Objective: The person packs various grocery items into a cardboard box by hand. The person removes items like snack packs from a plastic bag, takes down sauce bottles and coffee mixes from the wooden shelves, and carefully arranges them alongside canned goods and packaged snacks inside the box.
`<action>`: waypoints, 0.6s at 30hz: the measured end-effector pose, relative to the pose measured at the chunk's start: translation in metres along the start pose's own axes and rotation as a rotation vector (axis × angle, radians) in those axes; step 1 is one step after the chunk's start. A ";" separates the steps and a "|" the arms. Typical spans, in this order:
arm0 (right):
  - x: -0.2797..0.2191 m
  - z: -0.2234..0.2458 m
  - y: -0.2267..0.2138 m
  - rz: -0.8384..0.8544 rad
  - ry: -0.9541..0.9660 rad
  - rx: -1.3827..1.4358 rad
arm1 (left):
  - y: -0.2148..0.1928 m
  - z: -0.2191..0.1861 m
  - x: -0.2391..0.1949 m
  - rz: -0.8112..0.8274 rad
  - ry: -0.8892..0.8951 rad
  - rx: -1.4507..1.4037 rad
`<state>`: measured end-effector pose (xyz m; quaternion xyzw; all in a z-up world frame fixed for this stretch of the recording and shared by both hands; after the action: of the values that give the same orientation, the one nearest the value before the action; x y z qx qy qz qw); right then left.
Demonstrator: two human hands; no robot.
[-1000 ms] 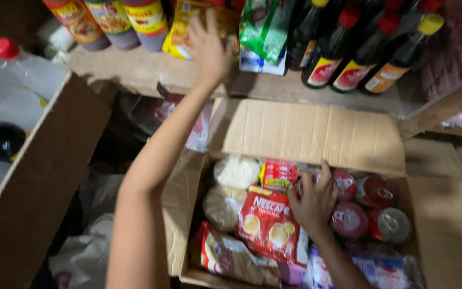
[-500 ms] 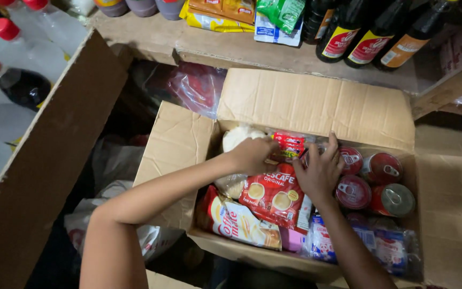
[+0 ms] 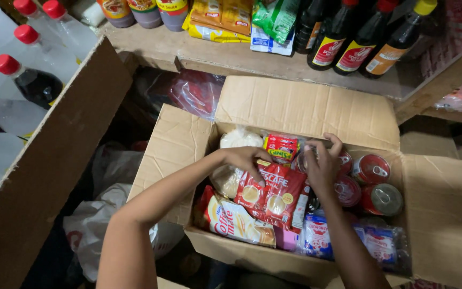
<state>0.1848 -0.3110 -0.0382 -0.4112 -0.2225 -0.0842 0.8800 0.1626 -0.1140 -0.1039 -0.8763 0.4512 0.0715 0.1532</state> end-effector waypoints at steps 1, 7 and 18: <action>0.002 -0.005 0.004 0.009 0.000 0.019 | -0.006 -0.002 -0.001 -0.049 0.033 -0.053; 0.007 -0.018 0.011 0.119 0.099 0.186 | 0.012 -0.040 -0.005 0.053 0.190 -0.185; 0.008 -0.033 0.020 0.135 0.054 0.301 | 0.011 -0.069 -0.039 -0.289 0.131 0.263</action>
<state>0.2093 -0.3229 -0.0674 -0.2864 -0.1808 -0.0016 0.9409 0.1294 -0.1128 -0.0308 -0.9071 0.3352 -0.0681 0.2454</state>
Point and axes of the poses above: each hand's wrist, its own x-axis towards the middle knuckle, its own y-axis out of the palm, z = x × y, the point moved 10 cm from there along x, towards the middle knuckle, and after that the axes turned 15 degrees about -x, right-handed, at the moved point
